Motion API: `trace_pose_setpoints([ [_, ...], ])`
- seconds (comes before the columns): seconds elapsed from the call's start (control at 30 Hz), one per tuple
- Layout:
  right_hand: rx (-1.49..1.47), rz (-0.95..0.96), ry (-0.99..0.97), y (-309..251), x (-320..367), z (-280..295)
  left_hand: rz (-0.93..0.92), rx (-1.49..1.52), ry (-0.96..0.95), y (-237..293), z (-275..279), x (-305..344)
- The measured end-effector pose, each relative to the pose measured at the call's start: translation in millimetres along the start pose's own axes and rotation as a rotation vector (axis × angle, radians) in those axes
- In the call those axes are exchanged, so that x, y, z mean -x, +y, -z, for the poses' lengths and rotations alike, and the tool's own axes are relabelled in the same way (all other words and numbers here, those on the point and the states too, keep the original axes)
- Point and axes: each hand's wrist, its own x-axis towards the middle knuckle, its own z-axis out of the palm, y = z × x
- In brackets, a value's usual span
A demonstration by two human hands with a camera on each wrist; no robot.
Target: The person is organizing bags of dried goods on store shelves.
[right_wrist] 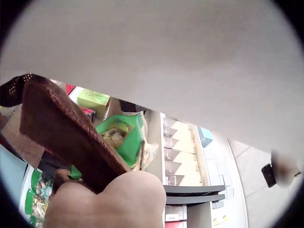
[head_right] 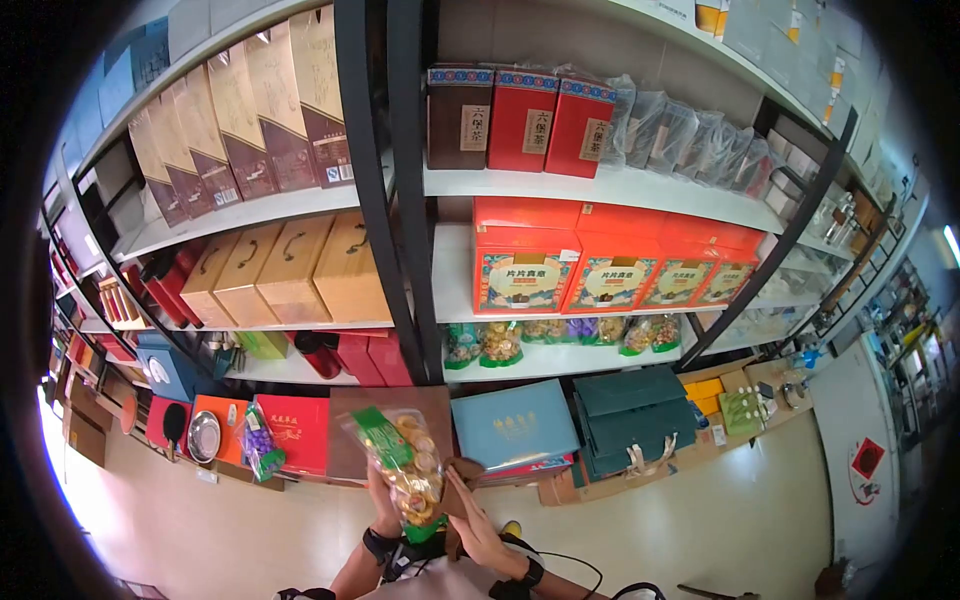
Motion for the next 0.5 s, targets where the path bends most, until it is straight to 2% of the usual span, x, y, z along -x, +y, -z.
trace_pose_setpoints([
  [0.03, -0.021, -0.014, -0.061, 3, -1, 0, 0.009, 0.011, 0.001, 1, 2, -7],
  [0.1, 0.014, -0.026, -0.058, 8, -2, -13, -0.198, -0.110, 0.025, 6, 12, -22],
  [0.2, 0.070, -0.051, -0.005, 33, 13, -34, -0.247, -0.125, 0.039, 20, 8, -35],
  [0.27, -0.279, -0.413, -0.269, 52, 34, -30, -0.226, -0.142, 0.087, 21, 22, -41],
  [0.3, -0.351, -0.612, -0.266, 25, 33, -18, -0.046, 0.035, -0.033, 21, 30, -47],
  [0.33, -0.354, -0.628, -0.274, 21, 32, -7, 0.138, 0.213, -0.153, 17, 46, -54],
  [0.37, -0.375, -0.489, -0.266, 18, 32, 3, 0.180, 0.052, -0.030, -14, 95, -79],
  [0.4, -0.395, -0.349, -0.257, 15, 31, 11, 0.337, 0.182, -0.132, 6, 61, -72],
  [0.43, -0.399, -0.365, -0.264, 12, 28, 18, 0.387, 0.173, -0.184, 29, 19, -56],
  [0.47, -0.455, -0.370, -0.154, 10, 24, 27, 0.437, 0.165, -0.236, 43, -5, -44],
  [0.5, -0.508, -0.375, -0.042, 6, 19, 34, 0.440, 0.171, -0.219, 39, -1, -35],
])
